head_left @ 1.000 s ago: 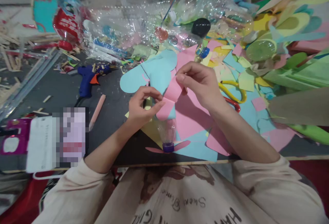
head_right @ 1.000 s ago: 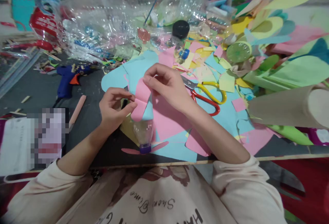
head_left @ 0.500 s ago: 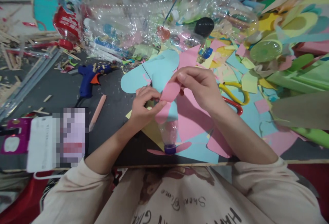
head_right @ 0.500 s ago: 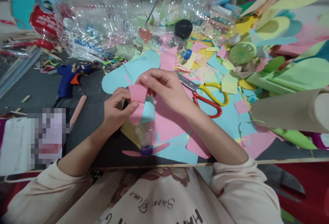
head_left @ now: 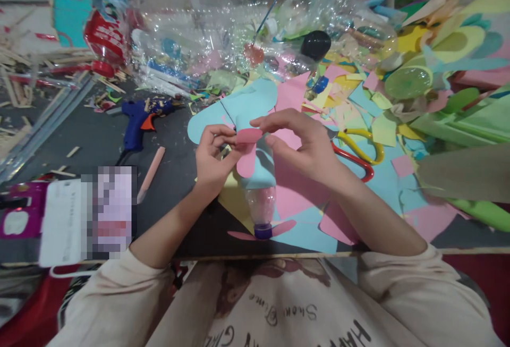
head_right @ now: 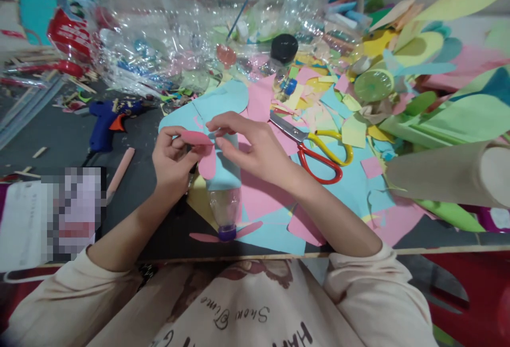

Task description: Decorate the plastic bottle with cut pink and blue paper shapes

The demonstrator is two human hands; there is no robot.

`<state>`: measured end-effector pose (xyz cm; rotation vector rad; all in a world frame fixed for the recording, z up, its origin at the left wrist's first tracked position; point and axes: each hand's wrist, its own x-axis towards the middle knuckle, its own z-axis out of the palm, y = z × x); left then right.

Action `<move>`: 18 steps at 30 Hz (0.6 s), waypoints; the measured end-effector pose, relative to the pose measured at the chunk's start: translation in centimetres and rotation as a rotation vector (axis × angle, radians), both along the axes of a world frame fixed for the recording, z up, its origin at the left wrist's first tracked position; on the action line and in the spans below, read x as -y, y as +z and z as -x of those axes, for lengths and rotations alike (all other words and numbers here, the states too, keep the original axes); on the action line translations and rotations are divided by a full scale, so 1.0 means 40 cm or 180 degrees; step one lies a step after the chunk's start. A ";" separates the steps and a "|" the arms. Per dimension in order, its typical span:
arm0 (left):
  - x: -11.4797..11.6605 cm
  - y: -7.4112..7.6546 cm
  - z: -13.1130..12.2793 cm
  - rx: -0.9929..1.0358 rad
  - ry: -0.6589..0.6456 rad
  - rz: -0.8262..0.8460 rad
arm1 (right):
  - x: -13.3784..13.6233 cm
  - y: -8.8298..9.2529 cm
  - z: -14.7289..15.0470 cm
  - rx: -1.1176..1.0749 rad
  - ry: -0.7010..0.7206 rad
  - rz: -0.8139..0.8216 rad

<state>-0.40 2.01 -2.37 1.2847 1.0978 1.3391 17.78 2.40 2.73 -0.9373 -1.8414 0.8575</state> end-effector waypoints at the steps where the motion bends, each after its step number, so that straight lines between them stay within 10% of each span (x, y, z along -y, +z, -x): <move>1: -0.002 -0.003 -0.001 0.0100 -0.0005 0.0028 | 0.001 0.000 0.001 0.0097 0.0024 -0.0075; 11: 0.001 0.006 0.002 -0.0068 -0.0241 -0.0181 | 0.001 0.003 0.015 -0.0342 -0.0144 0.0331; 18: -0.004 -0.003 -0.003 -0.0486 -0.0160 -0.0919 | -0.009 0.016 0.021 -0.1321 0.0328 0.1943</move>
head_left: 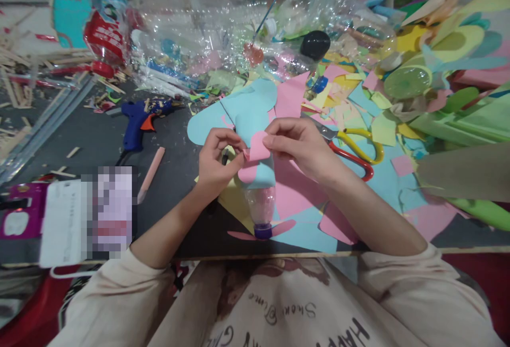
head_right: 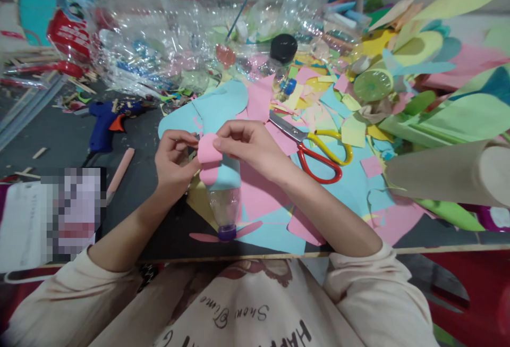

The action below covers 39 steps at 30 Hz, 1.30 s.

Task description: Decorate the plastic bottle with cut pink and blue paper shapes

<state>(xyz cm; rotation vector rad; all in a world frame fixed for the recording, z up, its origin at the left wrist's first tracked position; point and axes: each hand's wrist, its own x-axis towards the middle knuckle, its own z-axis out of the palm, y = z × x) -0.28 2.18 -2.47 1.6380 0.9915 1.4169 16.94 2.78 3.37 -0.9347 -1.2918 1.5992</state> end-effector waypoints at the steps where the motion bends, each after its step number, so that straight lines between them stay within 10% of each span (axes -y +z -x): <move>1: 0.000 -0.005 -0.001 -0.0097 0.0069 -0.0212 | -0.001 -0.001 -0.001 -0.0114 0.0042 0.0231; 6: -0.001 -0.019 0.005 -0.0685 0.0020 -0.1210 | -0.007 -0.007 -0.008 -0.0512 0.0209 0.1132; 12: 0.003 -0.002 0.012 -0.0945 -0.0236 -0.1233 | -0.018 -0.021 -0.014 -0.0604 0.0129 0.1282; 19: 0.001 -0.017 0.011 -0.0652 0.0208 -0.0763 | -0.001 -0.038 -0.015 0.1023 -0.0835 -0.1074; 23: 0.001 -0.004 0.014 -0.0484 0.0406 -0.0056 | 0.009 -0.056 -0.018 0.1991 -0.0601 -0.2478; 39: 0.005 0.008 0.014 -0.0818 0.0125 -0.0381 | 0.013 -0.101 -0.002 0.1448 -0.0675 -0.2860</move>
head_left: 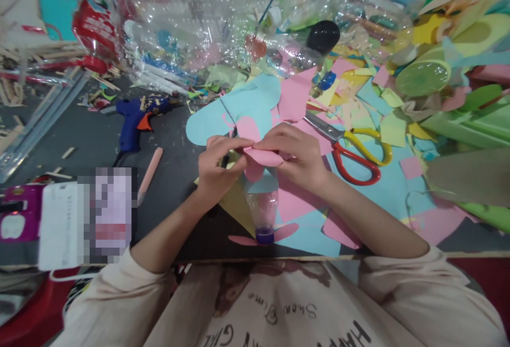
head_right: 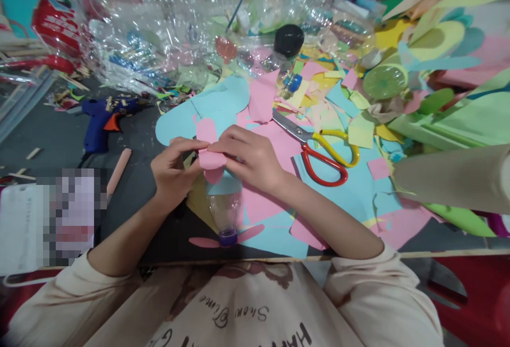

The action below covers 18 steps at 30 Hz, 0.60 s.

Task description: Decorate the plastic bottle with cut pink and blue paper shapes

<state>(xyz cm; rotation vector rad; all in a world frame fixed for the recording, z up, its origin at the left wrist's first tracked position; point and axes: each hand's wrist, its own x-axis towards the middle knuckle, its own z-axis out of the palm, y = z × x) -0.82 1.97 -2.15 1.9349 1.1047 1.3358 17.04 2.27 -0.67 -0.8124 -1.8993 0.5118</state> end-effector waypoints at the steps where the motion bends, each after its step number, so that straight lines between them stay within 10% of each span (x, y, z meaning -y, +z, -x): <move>1: 0.000 0.000 0.000 0.0003 0.0002 -0.0082 | -0.001 -0.002 -0.002 0.0043 0.0028 -0.0086; 18: 0.006 -0.001 0.000 0.0256 0.0283 0.0308 | -0.011 -0.016 -0.005 0.0337 -0.0171 -0.0689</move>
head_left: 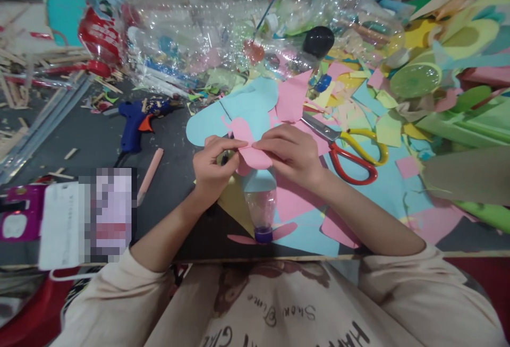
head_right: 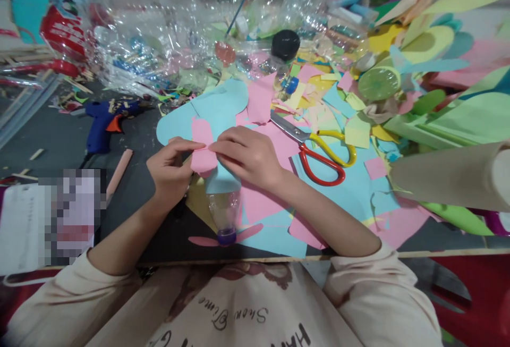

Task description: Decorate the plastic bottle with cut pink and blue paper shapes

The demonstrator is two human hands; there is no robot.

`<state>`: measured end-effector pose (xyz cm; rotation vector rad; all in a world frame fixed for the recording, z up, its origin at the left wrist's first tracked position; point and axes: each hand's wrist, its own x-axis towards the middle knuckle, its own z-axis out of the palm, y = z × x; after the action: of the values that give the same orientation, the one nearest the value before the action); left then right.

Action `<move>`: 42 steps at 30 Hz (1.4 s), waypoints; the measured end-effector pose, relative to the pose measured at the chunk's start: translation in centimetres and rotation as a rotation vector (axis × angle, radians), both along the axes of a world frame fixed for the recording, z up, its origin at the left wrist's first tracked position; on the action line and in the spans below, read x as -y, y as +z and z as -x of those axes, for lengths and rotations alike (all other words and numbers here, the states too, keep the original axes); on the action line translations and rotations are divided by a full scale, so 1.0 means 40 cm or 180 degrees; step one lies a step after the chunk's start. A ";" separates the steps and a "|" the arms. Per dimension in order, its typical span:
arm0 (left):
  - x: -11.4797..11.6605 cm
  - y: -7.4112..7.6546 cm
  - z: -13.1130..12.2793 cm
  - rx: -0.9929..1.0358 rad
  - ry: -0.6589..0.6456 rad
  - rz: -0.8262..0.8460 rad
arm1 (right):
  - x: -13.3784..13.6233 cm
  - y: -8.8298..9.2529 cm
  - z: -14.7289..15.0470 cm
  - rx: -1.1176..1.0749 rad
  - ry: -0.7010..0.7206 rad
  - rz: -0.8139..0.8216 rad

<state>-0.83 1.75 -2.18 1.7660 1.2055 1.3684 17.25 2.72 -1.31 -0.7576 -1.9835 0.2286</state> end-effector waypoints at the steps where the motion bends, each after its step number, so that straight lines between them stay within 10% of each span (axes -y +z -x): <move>1: 0.000 0.000 0.000 -0.0001 -0.0002 -0.0017 | 0.000 -0.002 -0.001 0.0032 -0.0031 -0.0085; 28: 0.001 0.028 -0.002 0.0047 0.0115 0.0742 | -0.008 0.050 -0.005 -0.0408 0.0220 0.2088; 42: 0.011 0.037 -0.005 0.0031 0.0169 0.0821 | -0.001 0.035 0.006 -0.0488 0.0088 0.1855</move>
<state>-0.62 1.32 -0.69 1.5556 1.3653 1.1890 17.02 2.77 0.09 -1.0397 -1.7903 0.8805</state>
